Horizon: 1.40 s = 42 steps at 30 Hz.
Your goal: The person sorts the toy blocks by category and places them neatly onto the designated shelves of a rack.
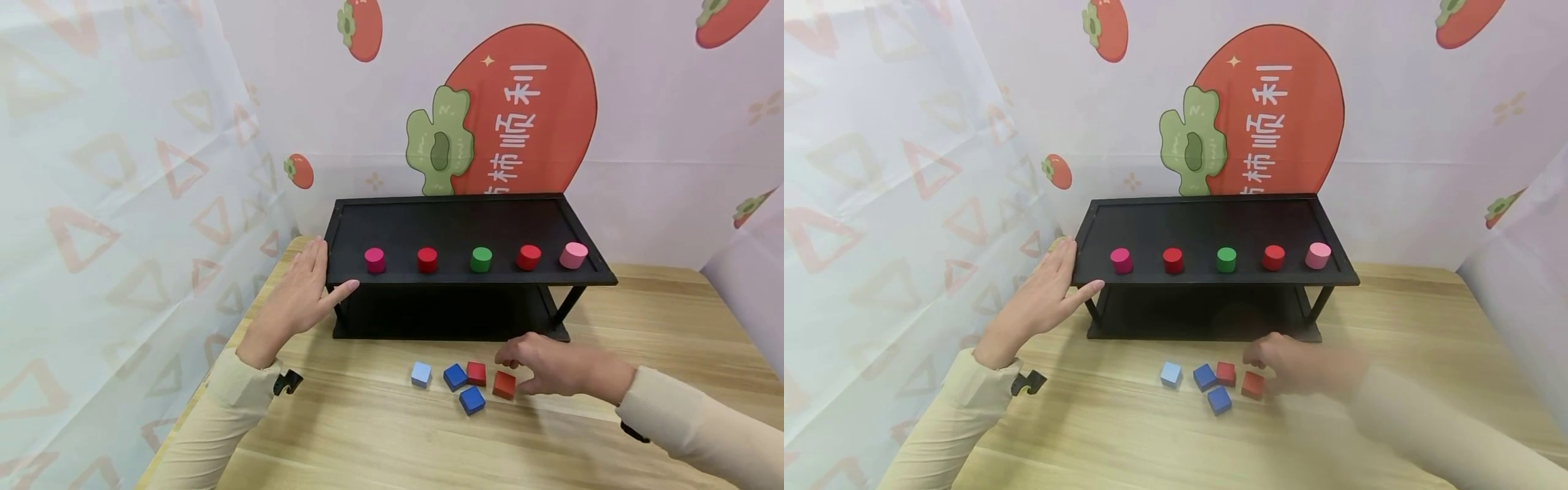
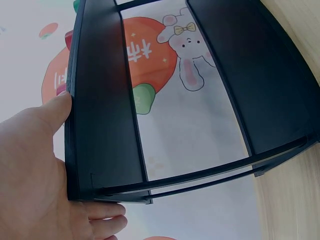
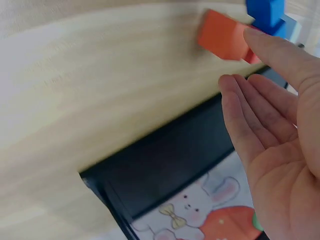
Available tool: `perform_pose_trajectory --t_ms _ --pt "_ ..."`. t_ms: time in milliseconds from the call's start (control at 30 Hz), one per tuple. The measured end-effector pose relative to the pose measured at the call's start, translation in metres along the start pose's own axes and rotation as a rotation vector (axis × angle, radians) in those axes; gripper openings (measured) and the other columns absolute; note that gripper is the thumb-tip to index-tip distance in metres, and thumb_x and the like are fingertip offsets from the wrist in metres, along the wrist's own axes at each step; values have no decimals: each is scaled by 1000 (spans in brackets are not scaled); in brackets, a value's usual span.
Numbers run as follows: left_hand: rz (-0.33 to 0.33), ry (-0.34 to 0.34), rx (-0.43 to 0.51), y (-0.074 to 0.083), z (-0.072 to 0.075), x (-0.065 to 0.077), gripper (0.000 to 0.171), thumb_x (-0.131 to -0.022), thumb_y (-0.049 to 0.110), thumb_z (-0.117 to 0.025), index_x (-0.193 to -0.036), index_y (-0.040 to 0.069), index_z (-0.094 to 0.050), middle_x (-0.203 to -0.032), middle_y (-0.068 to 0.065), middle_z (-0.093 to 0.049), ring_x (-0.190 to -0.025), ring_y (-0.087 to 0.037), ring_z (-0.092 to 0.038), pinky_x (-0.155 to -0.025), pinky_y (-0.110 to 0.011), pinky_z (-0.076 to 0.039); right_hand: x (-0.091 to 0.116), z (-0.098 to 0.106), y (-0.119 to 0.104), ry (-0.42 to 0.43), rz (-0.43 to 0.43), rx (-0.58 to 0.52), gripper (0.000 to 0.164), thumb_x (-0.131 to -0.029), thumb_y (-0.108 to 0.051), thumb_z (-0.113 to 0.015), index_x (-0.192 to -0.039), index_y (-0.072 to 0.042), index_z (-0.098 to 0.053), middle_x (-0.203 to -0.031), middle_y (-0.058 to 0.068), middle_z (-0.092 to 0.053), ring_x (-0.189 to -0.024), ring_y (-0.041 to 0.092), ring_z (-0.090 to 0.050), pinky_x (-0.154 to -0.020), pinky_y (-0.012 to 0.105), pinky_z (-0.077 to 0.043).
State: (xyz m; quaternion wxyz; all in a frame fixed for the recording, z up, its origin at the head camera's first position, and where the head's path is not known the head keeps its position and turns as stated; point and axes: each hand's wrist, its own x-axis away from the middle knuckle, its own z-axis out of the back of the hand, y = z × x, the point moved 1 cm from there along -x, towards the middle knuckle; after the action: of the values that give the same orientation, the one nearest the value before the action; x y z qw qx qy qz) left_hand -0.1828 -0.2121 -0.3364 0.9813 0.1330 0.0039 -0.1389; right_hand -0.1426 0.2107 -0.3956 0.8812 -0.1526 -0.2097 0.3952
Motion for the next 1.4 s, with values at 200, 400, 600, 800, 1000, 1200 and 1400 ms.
perform_pose_trajectory --t_ms 200,400,600,800,1000,1200,1400 --pt "-4 4 -5 0 0 -1 106 -105 69 -45 -167 -4 -1 -178 -22 -5 -167 -37 -3 -137 -53 -7 -3 -14 6 17 -35 -45 44 -84 -15 -90 -124 -7 -74 -116 0 -76 -95 7 -67 -87 32 -66" --pt "0 0 1 0 0 0 106 -105 69 -45 -167 -4 -1 -178 -21 -4 -167 -37 -3 -137 -54 -6 -5 -23 8 52 5 -46 40 -84 -16 -89 -121 -7 -76 -112 -3 -75 -90 1 -61 -82 26 -64" --pt "1 1 7 0 0 0 106 -104 69 -45 -167 -4 0 -178 -21 -3 -167 -37 -2 -137 -54 -5 -5 -22 8 77 24 -66 38 -84 -14 -88 -119 -6 -76 -110 -4 -75 -88 1 -60 -80 25 -63" --pt "-3 5 1 0 -1 0 106 -104 69 -45 -167 -4 -1 -178 -21 -4 -167 -37 -3 -137 -54 -6 0 -15 9 78 41 -79 40 -84 -14 -88 -121 -5 -76 -111 -2 -76 -89 3 -62 -81 27 -64" --pt "-2 7 2 0 -1 -1 107 -104 69 -45 -167 -4 -1 -178 -21 -3 -167 -36 -2 -137 -53 -7 3 -3 16 96 42 -32 42 -82 -11 -89 -121 -3 -75 -111 1 -76 -90 5 -63 -82 30 -65" --pt "-2 12 1 0 -1 -1 107 -104 69 -46 -167 -4 -1 -178 -21 -4 -167 -36 -3 -137 -54 -7 6 12 23 100 32 -10 43 -82 -7 -89 -122 -4 -76 -114 3 -77 -92 7 -66 -85 38 -67" --pt "-4 16 5 0 -1 -1 107 -104 69 -46 -167 -5 -2 -178 -21 -5 -167 -37 -4 -137 -54 -8 10 27 33 122 9 3 40 -82 -3 -87 -121 -3 -76 -116 6 -77 -96 13 -70 -87 42 -66"
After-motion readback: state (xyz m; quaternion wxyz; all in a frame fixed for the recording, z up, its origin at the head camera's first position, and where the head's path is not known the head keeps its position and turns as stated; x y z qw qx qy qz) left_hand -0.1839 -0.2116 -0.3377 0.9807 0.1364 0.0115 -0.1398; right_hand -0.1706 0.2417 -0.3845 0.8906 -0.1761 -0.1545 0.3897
